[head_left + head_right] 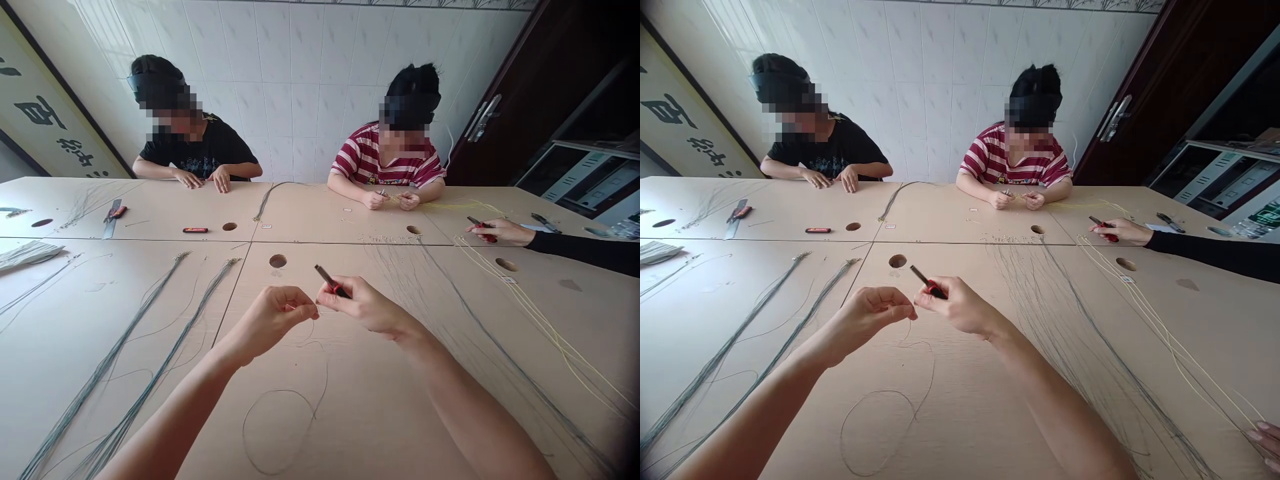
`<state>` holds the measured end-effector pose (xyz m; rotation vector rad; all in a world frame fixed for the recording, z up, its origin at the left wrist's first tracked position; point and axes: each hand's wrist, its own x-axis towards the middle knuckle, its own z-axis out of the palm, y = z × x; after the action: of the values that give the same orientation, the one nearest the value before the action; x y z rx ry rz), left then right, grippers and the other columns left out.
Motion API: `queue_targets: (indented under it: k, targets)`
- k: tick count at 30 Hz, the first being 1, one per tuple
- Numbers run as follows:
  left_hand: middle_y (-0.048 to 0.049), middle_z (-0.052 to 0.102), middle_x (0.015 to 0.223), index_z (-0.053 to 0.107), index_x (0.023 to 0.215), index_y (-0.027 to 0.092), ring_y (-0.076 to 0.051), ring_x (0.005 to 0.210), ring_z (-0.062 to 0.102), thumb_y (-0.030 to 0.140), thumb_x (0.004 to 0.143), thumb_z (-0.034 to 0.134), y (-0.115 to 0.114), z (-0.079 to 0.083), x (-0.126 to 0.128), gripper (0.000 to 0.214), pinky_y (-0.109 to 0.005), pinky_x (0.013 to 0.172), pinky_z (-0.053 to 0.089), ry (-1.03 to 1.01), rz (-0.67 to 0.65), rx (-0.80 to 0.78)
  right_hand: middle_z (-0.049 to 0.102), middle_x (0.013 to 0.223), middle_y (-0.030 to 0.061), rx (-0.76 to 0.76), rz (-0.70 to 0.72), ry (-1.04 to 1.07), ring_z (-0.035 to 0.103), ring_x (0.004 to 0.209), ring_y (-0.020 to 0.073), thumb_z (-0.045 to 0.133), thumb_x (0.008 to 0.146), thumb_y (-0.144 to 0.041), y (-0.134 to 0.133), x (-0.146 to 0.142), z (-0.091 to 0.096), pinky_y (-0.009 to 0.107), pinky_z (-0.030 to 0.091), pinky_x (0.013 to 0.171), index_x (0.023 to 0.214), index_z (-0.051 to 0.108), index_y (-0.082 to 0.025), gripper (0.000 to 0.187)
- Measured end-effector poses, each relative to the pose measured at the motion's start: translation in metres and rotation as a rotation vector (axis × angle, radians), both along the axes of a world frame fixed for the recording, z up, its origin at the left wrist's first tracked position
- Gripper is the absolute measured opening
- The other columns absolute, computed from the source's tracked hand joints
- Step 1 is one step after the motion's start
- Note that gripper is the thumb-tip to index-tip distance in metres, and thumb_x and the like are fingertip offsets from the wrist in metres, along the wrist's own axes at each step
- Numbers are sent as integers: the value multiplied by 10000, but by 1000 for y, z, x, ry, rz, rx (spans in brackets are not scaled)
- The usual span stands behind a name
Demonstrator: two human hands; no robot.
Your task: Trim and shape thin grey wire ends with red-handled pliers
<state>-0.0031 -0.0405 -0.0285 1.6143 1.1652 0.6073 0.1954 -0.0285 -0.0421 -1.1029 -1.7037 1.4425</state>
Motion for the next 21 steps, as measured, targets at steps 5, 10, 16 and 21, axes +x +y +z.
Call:
queue_targets:
  k: [5, 10, 16, 21]
  targets:
    - [-15, 670, 841, 679, 712, 208, -177, 873, 586, 378, 797, 676, 4, 6, 3, 190, -310, 826, 423, -266, 119, -7, 607, 888, 19, -401, -90, 557, 452, 635, 103, 620, 852, -425, -4, -17, -19, 289, 388, 646, 1005, 692, -226, 261]
    - [9, 624, 741, 666, 688, 216, -147, 795, 545, 372, 794, 697, 6, 6, 6, 191, -290, 786, 403, -353, 242, -6, 613, 901, 25, -559, 6, 774, 420, 617, 85, 607, 873, -357, -22, -37, -27, 300, 428, 687, 985, 724, -199, 226]
    - [7, 597, 816, 620, 726, 204, -151, 864, 516, 410, 834, 650, -3, 8, 7, 234, -293, 838, 374, -325, 155, -14, 641, 950, 16, -81, -313, 483, 480, 701, 110, 656, 823, -324, -29, -23, -16, 291, 396, 687, 1034, 698, -240, 230]
    - [1, 571, 905, 597, 750, 203, -156, 858, 497, 407, 860, 603, -6, 11, 8, 232, -285, 766, 385, -185, 32, -2, 625, 844, 25, 149, -344, 189, 516, 770, 148, 618, 850, -383, -23, -2, 4, 303, 403, 720, 916, 685, -207, 199]
